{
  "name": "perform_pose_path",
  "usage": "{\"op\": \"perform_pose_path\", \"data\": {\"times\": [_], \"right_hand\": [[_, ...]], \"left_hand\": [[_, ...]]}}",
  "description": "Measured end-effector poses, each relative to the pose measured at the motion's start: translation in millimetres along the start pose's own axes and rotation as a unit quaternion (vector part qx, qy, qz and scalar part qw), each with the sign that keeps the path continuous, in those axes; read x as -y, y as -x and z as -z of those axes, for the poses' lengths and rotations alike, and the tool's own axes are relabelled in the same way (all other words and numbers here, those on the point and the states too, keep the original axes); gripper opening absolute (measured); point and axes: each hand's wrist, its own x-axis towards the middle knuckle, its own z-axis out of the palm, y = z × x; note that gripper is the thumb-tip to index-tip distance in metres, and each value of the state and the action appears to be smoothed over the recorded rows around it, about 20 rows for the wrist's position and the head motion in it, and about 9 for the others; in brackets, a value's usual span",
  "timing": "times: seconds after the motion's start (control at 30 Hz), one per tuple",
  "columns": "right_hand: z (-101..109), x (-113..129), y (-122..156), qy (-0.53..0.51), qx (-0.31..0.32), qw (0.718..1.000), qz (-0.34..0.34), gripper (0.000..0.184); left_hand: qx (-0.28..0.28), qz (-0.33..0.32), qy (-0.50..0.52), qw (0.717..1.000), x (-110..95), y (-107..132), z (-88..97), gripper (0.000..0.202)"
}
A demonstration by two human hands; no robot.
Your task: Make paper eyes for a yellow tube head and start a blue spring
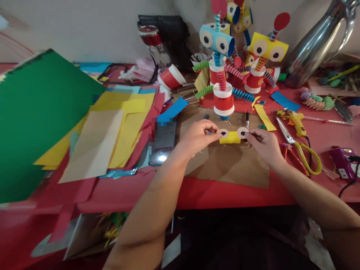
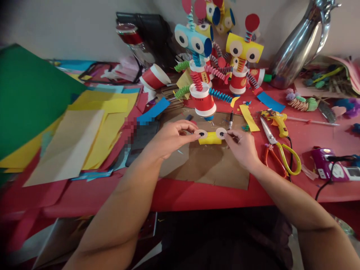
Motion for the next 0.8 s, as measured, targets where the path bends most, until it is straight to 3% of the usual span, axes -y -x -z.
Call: {"op": "perform_pose_path", "data": {"times": [0.17, 0.27, 0.47, 0.8], "right_hand": [[-2, 10, 5, -0.097, 0.034, 0.995, -0.002, 0.025], [-4, 11, 6, -0.101, 0.055, 0.993, -0.001, 0.025], [-5, 11, 7, -0.073, 0.063, 0.995, 0.006, 0.026], [-8, 7, 6, -0.118, 0.065, 0.991, -0.018, 0.032]], "left_hand": [[0.071, 0.065, 0.12, 0.988, -17, 7, -7.2, 0.01], [0.107, 0.094, 0.151, 0.978, -23, 10, -14.1, 0.01], [0.108, 0.11, 0.173, 0.973, -25, 12, -19.3, 0.012], [0.06, 0.109, 0.231, 0.965, -27, 13, -22.2, 0.022]]}}
